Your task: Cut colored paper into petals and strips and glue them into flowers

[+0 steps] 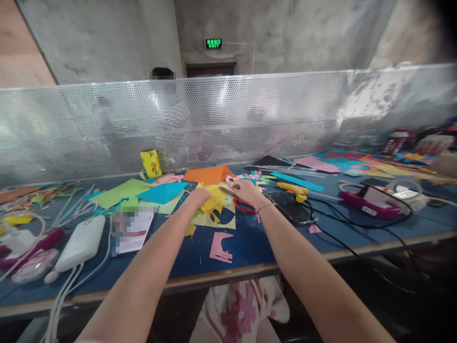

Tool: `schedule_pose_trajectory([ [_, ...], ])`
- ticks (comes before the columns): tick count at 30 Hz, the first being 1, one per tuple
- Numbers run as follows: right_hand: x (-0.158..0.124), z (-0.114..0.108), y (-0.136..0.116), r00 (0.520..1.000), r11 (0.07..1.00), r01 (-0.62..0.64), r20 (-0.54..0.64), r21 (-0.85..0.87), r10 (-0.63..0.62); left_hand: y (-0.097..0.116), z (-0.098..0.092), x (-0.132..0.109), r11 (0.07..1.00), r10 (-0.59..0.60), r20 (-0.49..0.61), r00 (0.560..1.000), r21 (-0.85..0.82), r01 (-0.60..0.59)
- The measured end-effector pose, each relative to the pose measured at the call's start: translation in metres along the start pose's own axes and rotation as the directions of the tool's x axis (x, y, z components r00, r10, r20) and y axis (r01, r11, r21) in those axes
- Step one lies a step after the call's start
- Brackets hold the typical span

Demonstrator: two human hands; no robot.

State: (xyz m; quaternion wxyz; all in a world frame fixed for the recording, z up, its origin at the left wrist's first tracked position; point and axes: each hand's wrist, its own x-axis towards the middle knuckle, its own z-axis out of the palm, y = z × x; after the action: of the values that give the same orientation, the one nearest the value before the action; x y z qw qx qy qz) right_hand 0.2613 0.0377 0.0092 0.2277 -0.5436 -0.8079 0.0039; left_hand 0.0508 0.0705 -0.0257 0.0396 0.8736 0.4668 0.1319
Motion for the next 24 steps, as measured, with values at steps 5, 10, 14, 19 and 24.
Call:
schedule_pose_trajectory([
  [5, -0.001, -0.002, -0.002, 1.000, 1.000, -0.018, -0.018, 0.001, 0.018, 0.006, -0.012, -0.002, 0.991, -0.107, 0.038, 0.994, 0.090, 0.103],
  [10, 0.001, 0.000, 0.002, 1.000, 0.999, -0.019, -0.012, 0.028, 0.019, 0.011, -0.016, -0.003, 0.986, -0.152, 0.012, 0.988, 0.072, 0.151],
  [14, 0.002, 0.000, 0.003, 0.999, 0.998, -0.041, -0.011, 0.056, 0.042, 0.016, -0.012, -0.004, 0.979, -0.189, -0.002, 0.982, 0.075, 0.189],
  [19, 0.000, -0.004, 0.001, 0.999, 0.996, -0.034, -0.017, 0.088, 0.036, 0.025, -0.010, -0.007, 0.974, -0.207, 0.019, 0.978, 0.099, 0.204],
  [24, -0.001, -0.003, 0.002, 0.999, 0.993, -0.024, -0.036, 0.113, 0.028, 0.034, -0.008, -0.008, 0.985, -0.162, -0.016, 0.987, 0.056, 0.162],
])
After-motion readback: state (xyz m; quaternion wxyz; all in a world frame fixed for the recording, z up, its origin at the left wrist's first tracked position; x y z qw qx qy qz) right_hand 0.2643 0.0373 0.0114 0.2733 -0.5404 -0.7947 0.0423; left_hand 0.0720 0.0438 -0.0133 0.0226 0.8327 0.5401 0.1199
